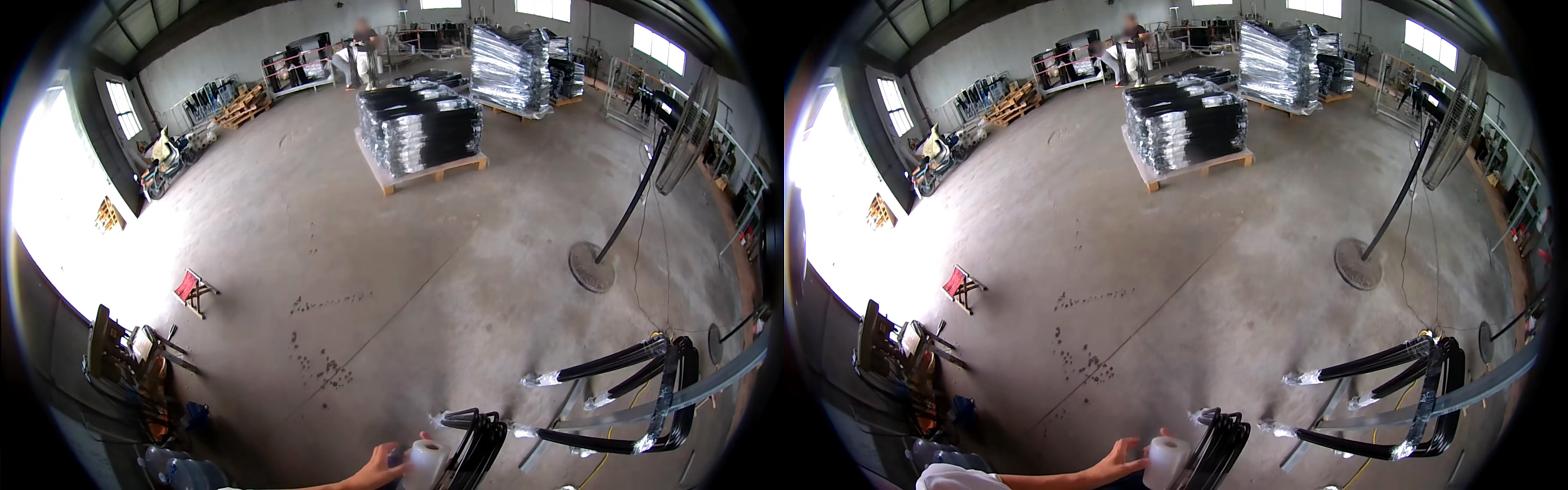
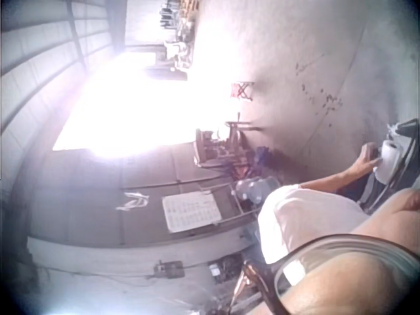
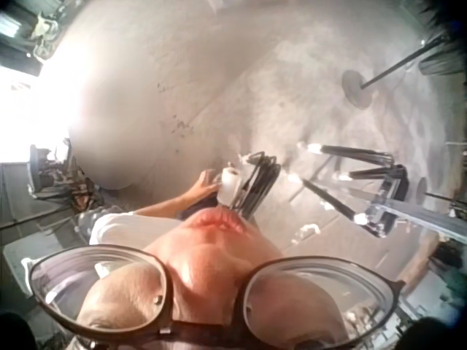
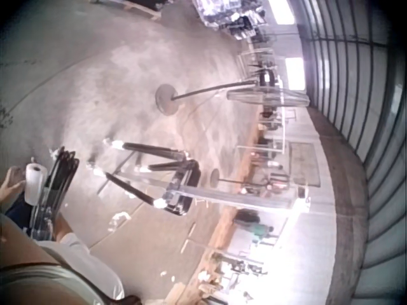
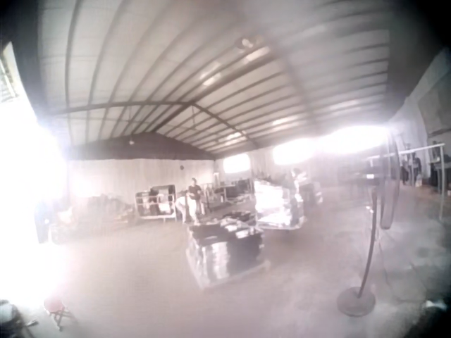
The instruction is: The person wraps a bundle of black metal frames with a roll of clear plastic film. They hold the frames in one hand and rotate the film roll with the other to secure the bundle. The person then lifts the wrapped bundle and places it on a stack of similar items.
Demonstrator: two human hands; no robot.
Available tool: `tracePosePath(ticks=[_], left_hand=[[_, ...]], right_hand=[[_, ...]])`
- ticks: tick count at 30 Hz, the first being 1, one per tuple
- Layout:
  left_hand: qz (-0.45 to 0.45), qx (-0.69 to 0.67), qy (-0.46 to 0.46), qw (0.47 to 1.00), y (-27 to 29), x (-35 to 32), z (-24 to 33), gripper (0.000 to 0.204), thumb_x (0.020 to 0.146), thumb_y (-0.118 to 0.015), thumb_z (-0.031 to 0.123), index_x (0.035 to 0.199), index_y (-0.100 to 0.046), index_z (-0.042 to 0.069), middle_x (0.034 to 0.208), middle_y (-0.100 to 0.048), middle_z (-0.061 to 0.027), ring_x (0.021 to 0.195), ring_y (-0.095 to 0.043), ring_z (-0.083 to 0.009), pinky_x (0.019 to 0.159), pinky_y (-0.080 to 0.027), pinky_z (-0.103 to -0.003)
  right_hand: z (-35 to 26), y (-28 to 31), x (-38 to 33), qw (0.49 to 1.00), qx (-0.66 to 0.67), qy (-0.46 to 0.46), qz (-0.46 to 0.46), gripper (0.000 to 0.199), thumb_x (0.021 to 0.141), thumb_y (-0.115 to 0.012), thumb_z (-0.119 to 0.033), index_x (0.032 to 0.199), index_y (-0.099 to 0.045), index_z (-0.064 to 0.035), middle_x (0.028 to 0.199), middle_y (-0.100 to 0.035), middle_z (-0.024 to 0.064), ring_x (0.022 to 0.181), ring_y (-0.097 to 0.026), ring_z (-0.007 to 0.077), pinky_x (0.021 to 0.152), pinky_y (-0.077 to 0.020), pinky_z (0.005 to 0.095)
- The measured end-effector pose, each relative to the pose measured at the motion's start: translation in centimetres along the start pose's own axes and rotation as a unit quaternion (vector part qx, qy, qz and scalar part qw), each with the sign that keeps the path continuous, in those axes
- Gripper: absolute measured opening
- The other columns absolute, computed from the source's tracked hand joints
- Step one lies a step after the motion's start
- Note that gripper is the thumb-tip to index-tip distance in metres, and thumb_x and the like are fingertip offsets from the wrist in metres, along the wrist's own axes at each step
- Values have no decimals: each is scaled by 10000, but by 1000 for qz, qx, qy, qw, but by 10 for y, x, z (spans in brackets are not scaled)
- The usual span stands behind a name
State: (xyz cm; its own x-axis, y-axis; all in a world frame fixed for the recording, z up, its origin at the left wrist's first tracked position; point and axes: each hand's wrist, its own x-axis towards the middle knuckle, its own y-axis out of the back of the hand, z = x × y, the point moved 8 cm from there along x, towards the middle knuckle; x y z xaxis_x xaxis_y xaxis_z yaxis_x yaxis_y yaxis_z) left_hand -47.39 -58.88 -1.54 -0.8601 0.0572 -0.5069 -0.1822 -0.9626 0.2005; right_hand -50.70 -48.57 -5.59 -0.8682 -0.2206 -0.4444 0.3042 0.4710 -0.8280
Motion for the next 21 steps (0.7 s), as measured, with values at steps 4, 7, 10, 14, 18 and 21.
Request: tracePosePath(ticks=[4, 7, 10, 14, 18, 21], left_hand=[[-45, -91, -35, 994, -36, -2, -31, 755, 692, -712, 184, 1270, -265, -8, 1184, -396, -169, 1095, -434, -235, 874, -422, -343], [-91, -167, -44, 981, -54, -2, -15, 755, 696, -710, 188, 1274, -262, -3, 1188, -391, -170, 1094, -435, -234, 873, -423, -346], [-115, -221, -41, 968, -62, -7, -10, 755, 699, -707, 192, 1277, -259, 3, 1192, -387, -171, 1094, -437, -232, 872, -424, -349], [-117, -262, -40, 957, -63, -13, -10, 755, 704, -704, 198, 1281, -255, 10, 1197, -382, -172, 1094, -438, -231, 871, -426, -353], [-106, 24, -115, 987, -44, -8, 12, 752, 696, -648, 421, 1163, -330, -76, 989, -541, -165, 947, -552, -249, 820, -439, -313], [-79, -124, 75, 986, -38, -22, -5, 829, 701, -713, 225, 1326, -197, 47, 1278, -333, -142, 1122, -423, -223, 870, -426, -331]], right_hand=[[0, -2, -2, 1000, 5, 5, 0, 430, 713, -574, -88, 1124, -467, -21, 952, -574, 106, 849, -573, 197, 725, -485, 320], [1, -2, -3, 1000, 7, 10, -5, 423, 719, -571, -90, 1123, -467, -19, 953, -575, 108, 849, -574, 198, 725, -487, 321], [1, 0, -6, 1000, 10, 19, -10, 416, 725, -567, -92, 1122, -468, -17, 954, -576, 109, 849, -575, 198, 725, -488, 322], [2, 0, -6, 999, 17, 27, -17, 406, 733, -562, -95, 1120, -469, -15, 955, -577, 111, 850, -576, 199, 724, -490, 323], [-1, 0, -7, 999, 26, 39, -25, 397, 741, -557, -98, 1119, -470, -12, 956, -579, 112, 850, -578, 199, 724, -492, 324], [-12, 0, -7, 997, 28, 55, -35, 390, 747, -554, -100, 1117, -471, -10, 957, -580, 113, 851, -579, 200, 724, -493, 325]])
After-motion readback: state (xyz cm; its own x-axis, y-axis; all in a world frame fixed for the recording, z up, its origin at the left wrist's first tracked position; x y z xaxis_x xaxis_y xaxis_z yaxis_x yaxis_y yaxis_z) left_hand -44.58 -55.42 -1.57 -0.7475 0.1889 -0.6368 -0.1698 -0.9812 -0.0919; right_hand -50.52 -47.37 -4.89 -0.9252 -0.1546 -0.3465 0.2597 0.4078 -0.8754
